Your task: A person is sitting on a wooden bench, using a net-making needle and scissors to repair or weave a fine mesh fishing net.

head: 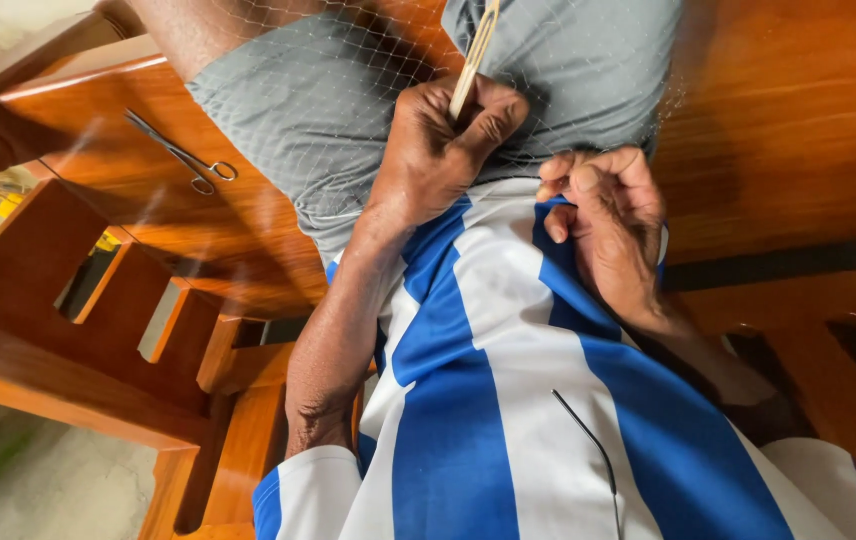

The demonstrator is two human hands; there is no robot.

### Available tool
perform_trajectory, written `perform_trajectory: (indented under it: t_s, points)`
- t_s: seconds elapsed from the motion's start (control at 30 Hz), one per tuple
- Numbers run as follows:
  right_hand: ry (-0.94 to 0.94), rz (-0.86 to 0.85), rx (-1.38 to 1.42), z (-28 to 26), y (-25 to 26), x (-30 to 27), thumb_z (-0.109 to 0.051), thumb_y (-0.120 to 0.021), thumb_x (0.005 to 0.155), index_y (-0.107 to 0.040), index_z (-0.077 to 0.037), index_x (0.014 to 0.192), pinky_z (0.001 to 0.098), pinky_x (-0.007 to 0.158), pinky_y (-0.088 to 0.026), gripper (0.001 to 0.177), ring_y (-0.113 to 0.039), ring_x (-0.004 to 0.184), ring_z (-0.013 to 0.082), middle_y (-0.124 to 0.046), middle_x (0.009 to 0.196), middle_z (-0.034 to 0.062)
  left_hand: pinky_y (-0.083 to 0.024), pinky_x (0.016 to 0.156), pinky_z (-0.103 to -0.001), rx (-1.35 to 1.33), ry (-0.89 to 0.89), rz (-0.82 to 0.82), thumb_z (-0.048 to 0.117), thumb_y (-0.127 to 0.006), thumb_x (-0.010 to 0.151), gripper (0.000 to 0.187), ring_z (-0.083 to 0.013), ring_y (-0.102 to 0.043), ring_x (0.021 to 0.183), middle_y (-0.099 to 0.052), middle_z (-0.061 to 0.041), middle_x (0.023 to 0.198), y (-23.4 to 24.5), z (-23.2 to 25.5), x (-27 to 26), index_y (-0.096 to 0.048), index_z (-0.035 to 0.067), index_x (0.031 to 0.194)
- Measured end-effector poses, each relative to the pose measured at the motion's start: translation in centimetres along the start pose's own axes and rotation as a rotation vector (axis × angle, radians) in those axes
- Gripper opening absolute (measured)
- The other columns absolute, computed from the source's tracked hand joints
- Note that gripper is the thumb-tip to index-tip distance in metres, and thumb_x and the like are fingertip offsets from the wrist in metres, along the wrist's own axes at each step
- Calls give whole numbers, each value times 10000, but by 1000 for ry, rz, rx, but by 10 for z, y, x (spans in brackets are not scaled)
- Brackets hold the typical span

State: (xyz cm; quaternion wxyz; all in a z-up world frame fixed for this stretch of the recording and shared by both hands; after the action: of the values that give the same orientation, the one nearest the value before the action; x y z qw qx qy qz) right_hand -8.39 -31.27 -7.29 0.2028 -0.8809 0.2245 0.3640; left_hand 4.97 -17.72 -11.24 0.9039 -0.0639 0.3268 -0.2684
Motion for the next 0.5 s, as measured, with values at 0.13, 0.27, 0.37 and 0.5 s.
perform_trajectory:
  t_s: [0.13, 0.27, 0.37, 0.5]
  points:
    - [15, 3, 73, 3, 1, 1, -212, -634, 1118, -520, -128, 1117, 221, 655, -475, 142, -648, 958, 203, -661, 1155, 203, -382, 612, -234, -53, 0, 3, 146, -684, 1051, 177, -34, -438, 709, -546, 71, 778, 0, 2, -6, -686, 71, 890]
    - [13, 20, 42, 0, -4, 1, -242, -651, 1111, -539, -136, 1111, 223, 661, -483, 155, -656, 955, 193, -668, 1163, 194, -466, 686, -220, -70, -5, 86, 160, -727, 1023, 124, -30, -538, 781, -650, 53, 854, 7, -9, -7, -732, 73, 935]
    - [3, 34, 8, 0, -5, 2, -255, -654, 1107, -530, -139, 1112, 216, 663, -483, 170, -655, 955, 177, -676, 1175, 191, -386, 627, -223, -124, -43, 126, 114, -711, 1021, 127, -35, -473, 721, -598, 57, 800, 11, 2, -11, -725, 71, 903]
    - [-17, 93, -28, 1, -7, 1, -226, -632, 1109, -502, -135, 1122, 213, 665, -470, 160, -637, 929, 164, -668, 1134, 169, -477, 668, -208, -52, -96, 183, 98, -689, 1059, 85, -47, -572, 753, -706, -4, 891, 23, 34, -36, -725, 50, 999]
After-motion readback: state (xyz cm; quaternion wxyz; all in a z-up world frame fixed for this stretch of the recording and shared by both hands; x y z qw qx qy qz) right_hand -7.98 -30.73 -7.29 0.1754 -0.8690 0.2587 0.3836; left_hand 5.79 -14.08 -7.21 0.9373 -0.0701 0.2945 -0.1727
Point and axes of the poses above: each hand's wrist, its own x-axis towards the middle knuckle, its own y-axis out of the back of the hand, z = x × y, the point moved 8 cm from there along x, towards the middle knuckle
